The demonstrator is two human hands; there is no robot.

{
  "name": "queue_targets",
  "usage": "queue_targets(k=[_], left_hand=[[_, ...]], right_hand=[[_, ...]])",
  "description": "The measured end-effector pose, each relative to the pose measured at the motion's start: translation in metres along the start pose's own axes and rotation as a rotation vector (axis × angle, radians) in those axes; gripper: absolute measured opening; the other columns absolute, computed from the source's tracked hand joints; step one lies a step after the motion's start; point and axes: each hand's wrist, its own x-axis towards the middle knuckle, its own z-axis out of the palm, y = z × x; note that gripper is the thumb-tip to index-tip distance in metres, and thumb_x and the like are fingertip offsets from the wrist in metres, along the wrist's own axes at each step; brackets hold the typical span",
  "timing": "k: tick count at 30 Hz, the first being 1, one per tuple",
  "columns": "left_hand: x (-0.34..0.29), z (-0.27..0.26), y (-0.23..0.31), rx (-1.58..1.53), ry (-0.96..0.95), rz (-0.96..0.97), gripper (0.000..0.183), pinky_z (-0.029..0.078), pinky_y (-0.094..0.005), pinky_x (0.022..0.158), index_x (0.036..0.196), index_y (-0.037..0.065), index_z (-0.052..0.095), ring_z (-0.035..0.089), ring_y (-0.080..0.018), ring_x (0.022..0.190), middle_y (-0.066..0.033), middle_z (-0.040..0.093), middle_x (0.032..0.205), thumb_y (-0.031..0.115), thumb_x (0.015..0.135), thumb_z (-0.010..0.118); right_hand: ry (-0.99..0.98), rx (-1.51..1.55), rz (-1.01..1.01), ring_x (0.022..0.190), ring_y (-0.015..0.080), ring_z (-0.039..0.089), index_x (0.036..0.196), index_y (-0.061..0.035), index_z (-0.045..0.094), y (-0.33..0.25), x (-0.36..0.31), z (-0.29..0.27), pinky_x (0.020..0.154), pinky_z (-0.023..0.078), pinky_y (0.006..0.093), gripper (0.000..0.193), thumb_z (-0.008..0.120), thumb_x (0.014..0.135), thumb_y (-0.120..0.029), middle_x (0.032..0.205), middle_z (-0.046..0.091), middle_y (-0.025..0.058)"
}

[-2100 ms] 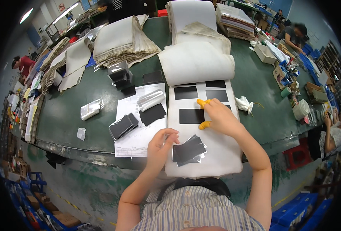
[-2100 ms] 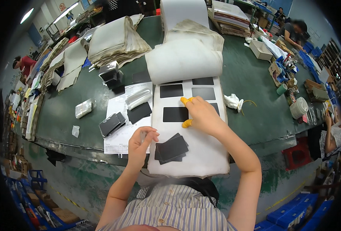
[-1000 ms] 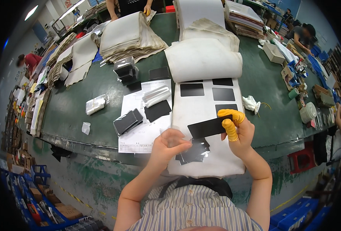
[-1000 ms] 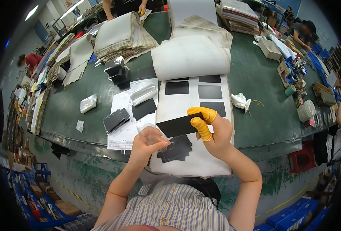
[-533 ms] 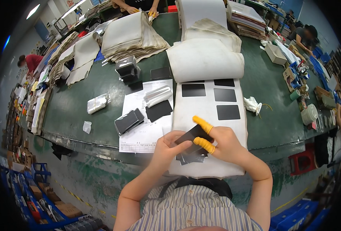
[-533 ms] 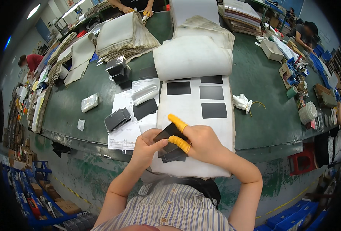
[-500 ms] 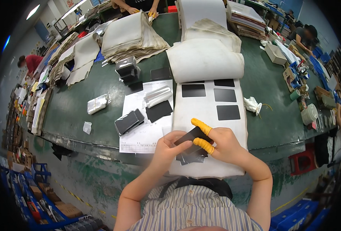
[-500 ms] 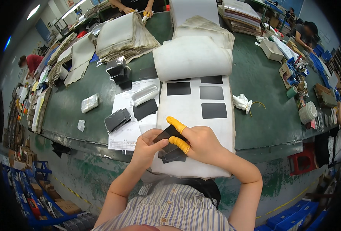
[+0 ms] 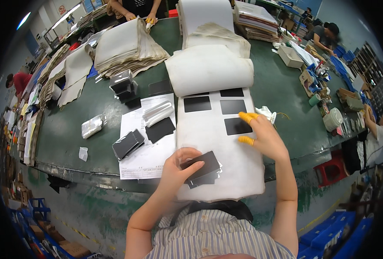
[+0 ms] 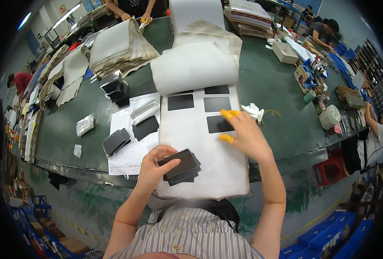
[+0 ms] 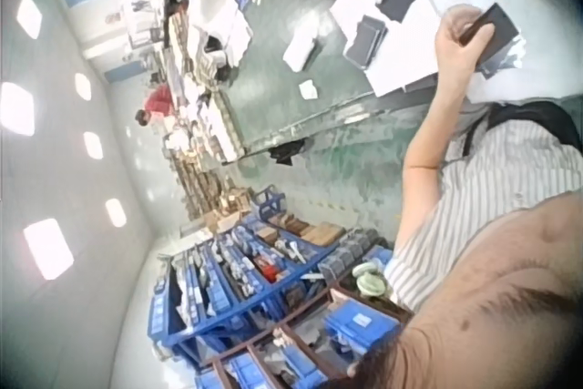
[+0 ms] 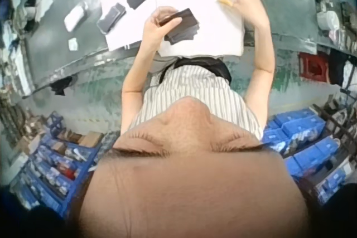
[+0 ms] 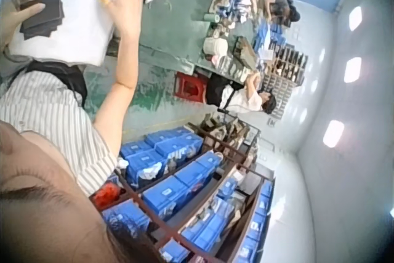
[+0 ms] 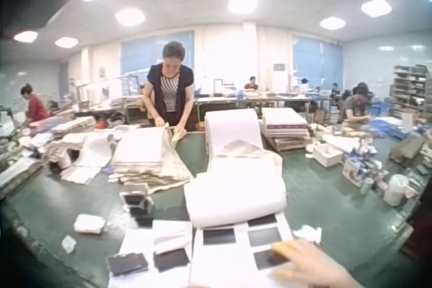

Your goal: The person assembles small electronic components by peeling protective films from black rectangular pads and placing them into clear plastic sleeves. They work at a table in a factory setting, handling the components one at a time and stacking the finished units.

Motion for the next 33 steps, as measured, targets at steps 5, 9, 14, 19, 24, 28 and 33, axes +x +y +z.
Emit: queue_targets(k=[5, 9, 14, 19, 24, 28, 33], left_hand=[[0.010, -0.007, -0.003, 0.201, 0.083, 0.253, 0.013, 0.047, -0.0273, 0.082, 0.098, 0.002, 0.060, 0.060, -0.0138, 0.088, -0.0086, 0.065, 0.089, 0.012, 0.094, 0.053], [0.013, -0.015, -0.002, -0.076, 0.099, 0.215, 0.022, 0.047, -0.0280, 0.080, 0.098, 0.001, 0.058, 0.060, -0.0138, 0.083, -0.0081, 0.063, 0.082, 0.019, 0.099, 0.045], [0.010, -0.015, -0.001, -0.219, 0.090, 0.161, 0.018, 0.052, -0.0299, 0.065, 0.102, 0.004, 0.054, 0.062, -0.0163, 0.069, -0.0086, 0.062, 0.076, 0.018, 0.099, 0.044], [0.005, -0.011, 0.002, -0.286, 0.075, 0.094, 0.017, 0.052, -0.0298, 0.060, 0.102, 0.004, 0.054, 0.062, -0.0167, 0.066, -0.0089, 0.062, 0.074, 0.017, 0.099, 0.043], [0.004, -0.013, 0.003, -0.298, 0.088, 0.086, 0.017, 0.052, -0.0297, 0.058, 0.103, 0.004, 0.053, 0.062, -0.0168, 0.065, -0.0095, 0.062, 0.075, 0.016, 0.099, 0.042], [0.002, -0.020, -0.004, -0.308, 0.091, 0.056, 0.017, 0.053, -0.0295, 0.057, 0.104, 0.003, 0.053, 0.062, -0.0171, 0.066, -0.0101, 0.061, 0.075, 0.015, 0.099, 0.041], [0.002, -0.027, -0.004, -0.348, 0.097, -0.025, 0.017, 0.053, -0.0294, 0.057, 0.104, 0.003, 0.052, 0.063, -0.0177, 0.067, -0.0099, 0.061, 0.077, 0.015, 0.098, 0.042]], right_hand=[[-0.044, -0.035, 0.129, 0.105, 0.0280, 0.047, 0.121, -0.0046, 0.055, 0.025, 0.000, -0.001, 0.093, 0.040, 0.0359, 0.058, 0.076, 0.072, -0.028, 0.113, 0.055, 0.0110], [-0.066, 0.043, 0.134, 0.102, 0.0280, 0.046, 0.116, -0.0044, 0.058, 0.028, 0.002, 0.000, 0.092, 0.039, 0.0357, 0.058, 0.078, 0.068, -0.029, 0.106, 0.053, 0.0118], [-0.074, 0.007, 0.130, 0.102, 0.0289, 0.045, 0.110, -0.0032, 0.060, 0.037, 0.003, 0.006, 0.092, 0.038, 0.0361, 0.058, 0.081, 0.064, -0.031, 0.106, 0.052, 0.0126], [-0.215, -0.076, 0.167, 0.105, 0.0294, 0.043, 0.107, -0.0022, 0.058, 0.037, 0.021, -0.002, 0.093, 0.036, 0.0358, 0.061, 0.083, 0.062, -0.033, 0.107, 0.051, 0.0136], [-0.120, 0.018, 0.222, 0.087, 0.0259, 0.050, 0.112, -0.0020, 0.052, 0.022, 0.019, -0.004, 0.082, 0.042, 0.0335, 0.061, 0.083, 0.063, -0.020, 0.090, 0.054, 0.0100], [-0.159, 0.358, 0.399, 0.071, 0.0223, 0.050, 0.113, -0.0043, 0.052, 0.003, 0.011, -0.010, 0.073, 0.044, 0.0300, 0.054, 0.079, 0.067, -0.007, 0.080, 0.054, 0.0067], [-0.150, 0.325, 0.191, 0.075, 0.0208, 0.051, 0.112, -0.0064, 0.055, 0.004, -0.008, -0.006, 0.076, 0.045, 0.0294, 0.048, 0.073, 0.068, -0.001, 0.086, 0.057, 0.0062]])
